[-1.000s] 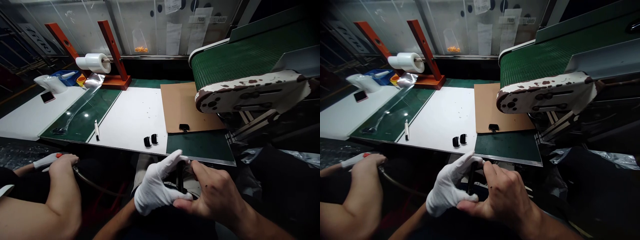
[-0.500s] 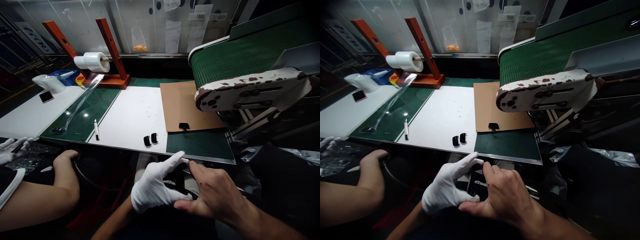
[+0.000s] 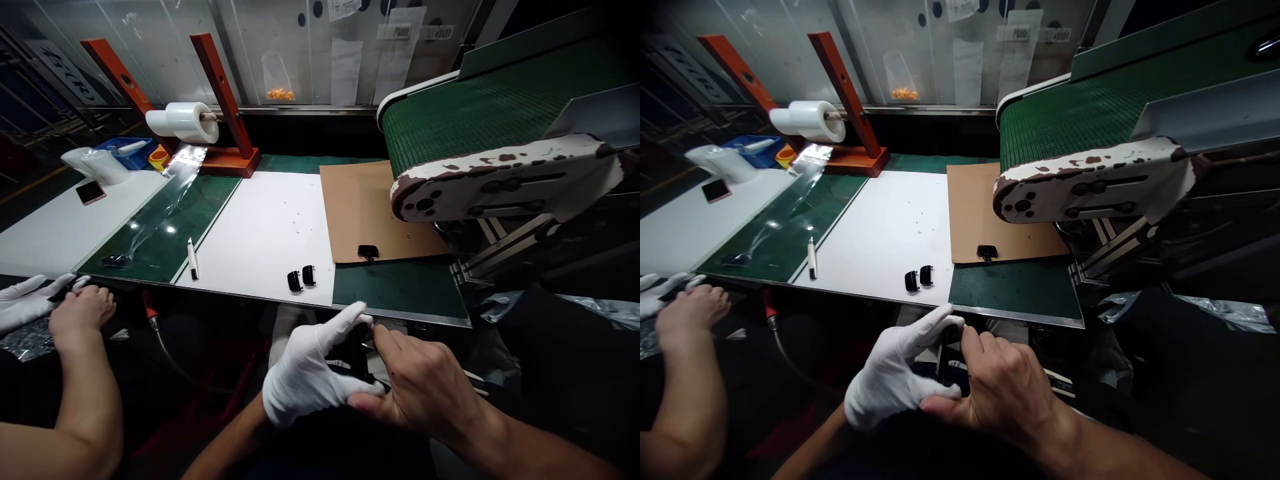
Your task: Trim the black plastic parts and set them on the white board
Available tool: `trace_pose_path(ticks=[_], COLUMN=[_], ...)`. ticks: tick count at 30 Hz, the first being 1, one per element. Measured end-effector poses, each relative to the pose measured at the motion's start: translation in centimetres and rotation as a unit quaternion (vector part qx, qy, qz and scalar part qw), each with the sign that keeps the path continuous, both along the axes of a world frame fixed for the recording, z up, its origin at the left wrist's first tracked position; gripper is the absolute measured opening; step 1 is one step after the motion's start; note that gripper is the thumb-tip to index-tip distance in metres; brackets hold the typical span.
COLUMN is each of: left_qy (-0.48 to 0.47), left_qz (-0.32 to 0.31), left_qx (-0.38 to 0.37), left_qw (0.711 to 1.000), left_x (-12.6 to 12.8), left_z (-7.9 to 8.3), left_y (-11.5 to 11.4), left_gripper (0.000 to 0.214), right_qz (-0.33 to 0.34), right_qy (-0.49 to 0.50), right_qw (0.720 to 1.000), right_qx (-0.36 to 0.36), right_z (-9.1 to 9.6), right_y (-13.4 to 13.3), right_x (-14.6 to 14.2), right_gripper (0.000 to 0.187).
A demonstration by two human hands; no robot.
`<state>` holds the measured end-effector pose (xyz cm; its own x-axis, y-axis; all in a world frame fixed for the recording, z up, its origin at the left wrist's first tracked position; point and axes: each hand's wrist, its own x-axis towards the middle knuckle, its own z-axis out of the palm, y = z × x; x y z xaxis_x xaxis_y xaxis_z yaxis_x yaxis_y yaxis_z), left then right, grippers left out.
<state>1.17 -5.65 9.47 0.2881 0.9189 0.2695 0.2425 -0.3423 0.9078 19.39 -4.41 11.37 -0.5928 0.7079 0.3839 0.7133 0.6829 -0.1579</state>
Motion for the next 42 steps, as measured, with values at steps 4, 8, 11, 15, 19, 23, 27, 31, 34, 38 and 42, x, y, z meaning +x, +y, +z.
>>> trace_pose_path(ticks=[4, 8, 11, 15, 19, 23, 27, 31, 34, 38, 42], left_qy=[0.009, 0.011, 0.023, 0.035, 0.032, 0.04, 0.035, 0.018, 0.004, 0.011, 0.04], left_qz=[0.009, 0.014, 0.024, 0.038, 0.036, 0.036, 0.044, 0.057, 0.061, 0.063, 0.055], left_qx=[0.004, 0.009, 0.004, 0.003, 0.006, 0.007, -0.008, -0.032, -0.048, -0.053, -0.057], left_qw=[1.0, 1.0, 0.999, 0.999, 0.999, 0.999, 0.998, 0.998, 0.997, 0.997, 0.996], left_x=[-0.1, 0.0, 0.0, 0.1, 0.1, 0.3, 0.3, 0.4, 0.4, 0.4, 0.2], left_z=[0.0, 0.2, 0.3, 0.4, 0.3, 0.2, 0.0, 0.0, 0.3, 0.9, 1.1], left_y=[-0.1, -0.1, -0.2, -0.2, -0.3, -0.3, -0.3, -0.1, 0.1, 0.3, 0.3], left_gripper=[0.094, 0.089, 0.084, 0.082, 0.083, 0.083, 0.081, 0.078, 0.078, 0.081, 0.081], right_qz=[-0.001, 0.004, 0.011, 0.016, 0.017, 0.02, 0.029, 0.035, 0.028, 0.019, 0.02], right_qy=[0.001, 0.003, 0.009, 0.012, 0.009, 0.008, 0.003, -0.005, 0.008, 0.028, 0.033], right_qw=[1.0, 1.0, 1.0, 1.0, 1.0, 1.0, 0.999, 0.999, 0.999, 0.998, 0.999], right_qx=[0.0, 0.001, 0.005, 0.003, -0.003, -0.001, 0.013, 0.027, 0.043, 0.044, 0.031], right_z=[-0.4, -0.6, -0.7, -1.0, -1.2, -1.3, -1.4, -1.2, -0.7, 0.0, 0.0], right_y=[-0.1, 0.0, 0.1, 0.1, 0.0, 0.1, 0.1, 0.3, 0.6, 0.9, 0.8], right_x=[0.0, -0.1, -0.1, -0.1, -0.1, 0.0, 0.0, 0.0, -0.1, -0.3, -0.4], right_gripper=[0.087, 0.088, 0.085, 0.085, 0.086, 0.085, 0.081, 0.075, 0.075, 0.075, 0.075])
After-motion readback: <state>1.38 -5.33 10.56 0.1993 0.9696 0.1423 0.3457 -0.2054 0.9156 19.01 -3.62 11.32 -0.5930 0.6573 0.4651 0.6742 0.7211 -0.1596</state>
